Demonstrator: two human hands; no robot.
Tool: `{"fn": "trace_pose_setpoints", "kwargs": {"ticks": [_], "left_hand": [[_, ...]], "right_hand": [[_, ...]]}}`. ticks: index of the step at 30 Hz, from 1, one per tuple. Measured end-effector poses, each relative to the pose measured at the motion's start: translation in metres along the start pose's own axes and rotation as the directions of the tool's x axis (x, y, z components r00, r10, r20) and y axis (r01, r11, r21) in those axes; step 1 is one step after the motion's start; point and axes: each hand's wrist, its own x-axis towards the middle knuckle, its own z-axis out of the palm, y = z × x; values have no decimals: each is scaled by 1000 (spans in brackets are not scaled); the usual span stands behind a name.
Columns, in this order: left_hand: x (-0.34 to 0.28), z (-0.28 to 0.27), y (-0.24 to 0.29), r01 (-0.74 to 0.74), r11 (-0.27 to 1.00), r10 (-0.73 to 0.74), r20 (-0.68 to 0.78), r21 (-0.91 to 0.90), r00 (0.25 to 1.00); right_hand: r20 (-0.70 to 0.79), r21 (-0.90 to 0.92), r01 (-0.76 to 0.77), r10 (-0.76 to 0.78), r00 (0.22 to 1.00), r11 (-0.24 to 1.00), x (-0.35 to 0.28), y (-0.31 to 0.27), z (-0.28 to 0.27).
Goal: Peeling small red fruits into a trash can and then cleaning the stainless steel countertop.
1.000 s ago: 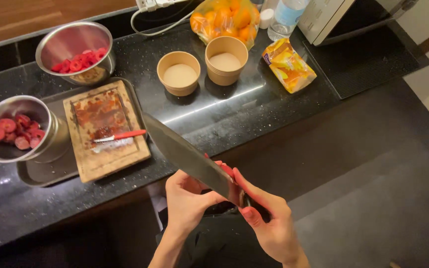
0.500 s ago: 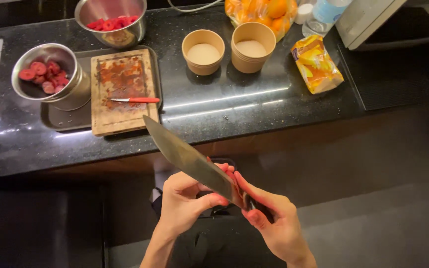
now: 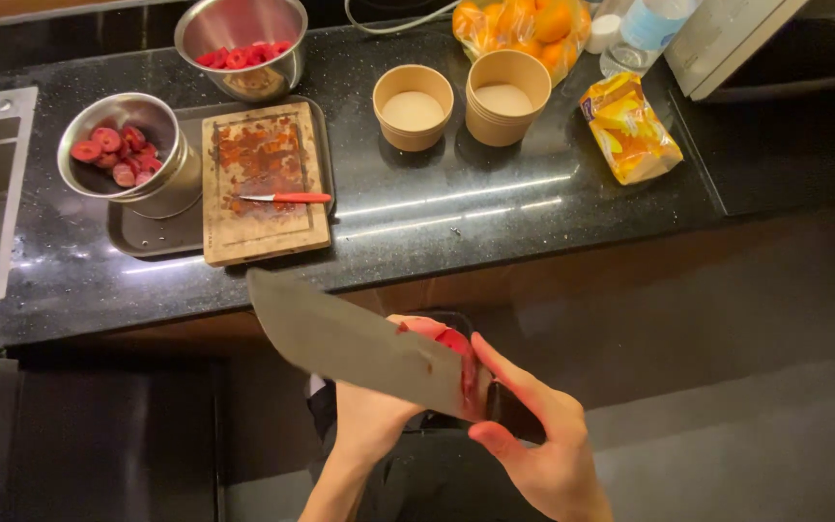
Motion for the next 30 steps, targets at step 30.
{"fn": "trace_pose_setpoints", "kwargs": {"ticks": [30], "left_hand": [[0, 4, 10, 59, 986, -26, 207, -156, 978]], "right_hand": [[13, 105, 15, -17, 1000, 994, -6, 11, -10]]}}
